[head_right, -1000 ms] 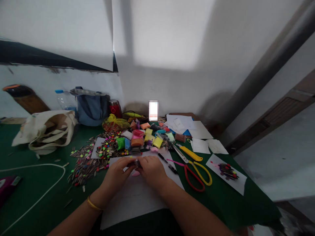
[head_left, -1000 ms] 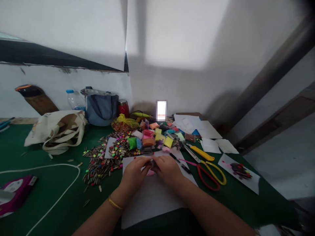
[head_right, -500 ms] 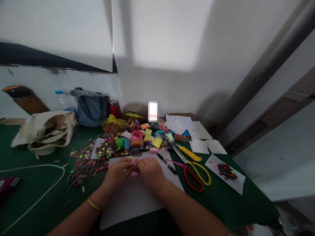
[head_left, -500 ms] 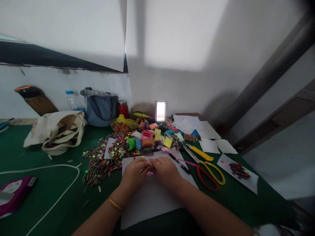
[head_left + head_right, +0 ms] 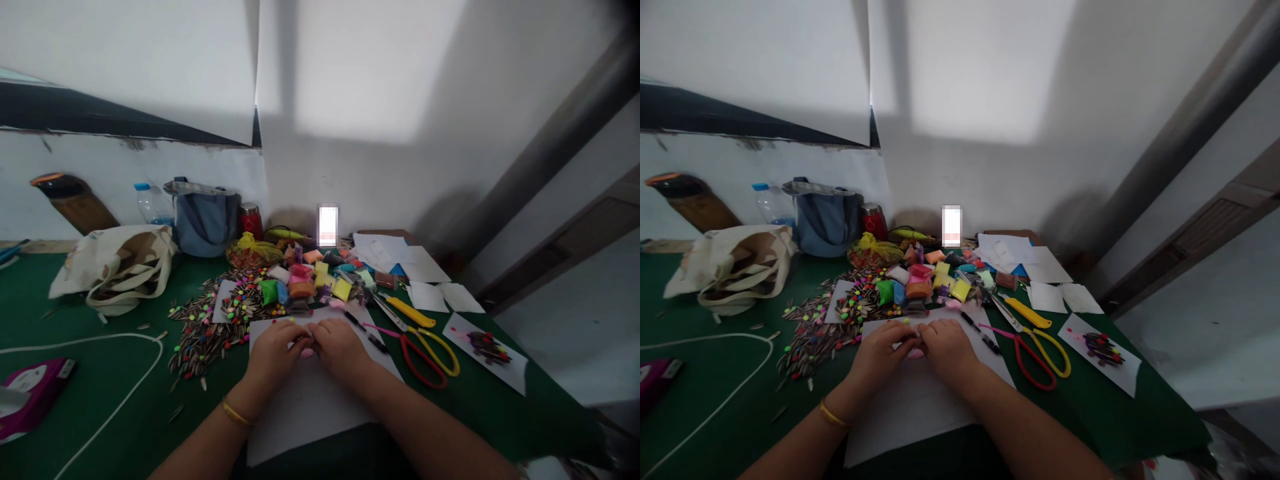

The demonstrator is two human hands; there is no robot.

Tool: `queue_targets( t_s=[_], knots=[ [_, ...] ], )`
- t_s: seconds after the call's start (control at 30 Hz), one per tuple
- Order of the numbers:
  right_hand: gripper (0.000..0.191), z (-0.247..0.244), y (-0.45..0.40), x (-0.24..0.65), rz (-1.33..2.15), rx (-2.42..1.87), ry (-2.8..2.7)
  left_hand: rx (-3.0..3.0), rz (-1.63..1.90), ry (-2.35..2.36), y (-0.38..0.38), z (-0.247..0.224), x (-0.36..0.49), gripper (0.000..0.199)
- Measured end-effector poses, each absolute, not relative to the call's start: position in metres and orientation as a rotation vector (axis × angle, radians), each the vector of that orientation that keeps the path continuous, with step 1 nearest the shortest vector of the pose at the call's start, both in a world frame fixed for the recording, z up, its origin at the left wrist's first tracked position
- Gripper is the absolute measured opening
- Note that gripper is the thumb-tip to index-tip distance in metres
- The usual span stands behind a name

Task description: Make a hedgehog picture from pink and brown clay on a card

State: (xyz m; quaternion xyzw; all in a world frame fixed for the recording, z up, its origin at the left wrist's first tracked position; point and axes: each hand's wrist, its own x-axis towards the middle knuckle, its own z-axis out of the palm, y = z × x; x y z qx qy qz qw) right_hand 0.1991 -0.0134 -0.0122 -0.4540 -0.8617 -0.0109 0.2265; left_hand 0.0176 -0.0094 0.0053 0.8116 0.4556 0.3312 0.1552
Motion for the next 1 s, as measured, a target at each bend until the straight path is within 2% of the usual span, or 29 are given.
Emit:
queue_targets(
  t_s=[0.17, 0.3, 0.57, 0.63, 0.7, 0.8, 1.0],
  knots=[
    [0.022, -0.014, -0.012, 0.202, -0.032, -1.227, -2.336, 2.402, 0.997, 1.415, -0.012, 0.007, 0.016, 0.013],
    [0.018, -0.01, -0.014, 0.202, -0.014, -1.208, -2.329, 2.418, 0.869, 1.417, -0.013, 0.009, 0.018, 0.009],
    [0.013, -0.008, -0.017, 0.198, -0.043, -1.211, -2.394, 2.548, 0.761, 1.404, -0.013, 0.01, 0.021, 0.014],
    [0.017, -0.008, -0.017, 0.198, -0.003, -1.219, -2.382, 2.532, 0.786, 1.397, -0.012, 0.009, 0.019, 0.012],
    [0.029, -0.008, -0.015, 0.202, 0.047, -1.234, -2.351, 2.476, 0.853, 1.393, -0.01, 0.007, 0.016, 0.008],
    [0.047, -0.008, -0.008, 0.217, 0.072, -1.332, -2.268, 2.375, 0.956, 1.392, -0.003, 0.003, 0.01, 0.016],
    [0.034, -0.009, 0.015, 0.249, 0.108, -1.586, -2.248, 2.318, 0.89, 1.342, 0.009, 0.0, 0.001, 0.013]
  ],
)
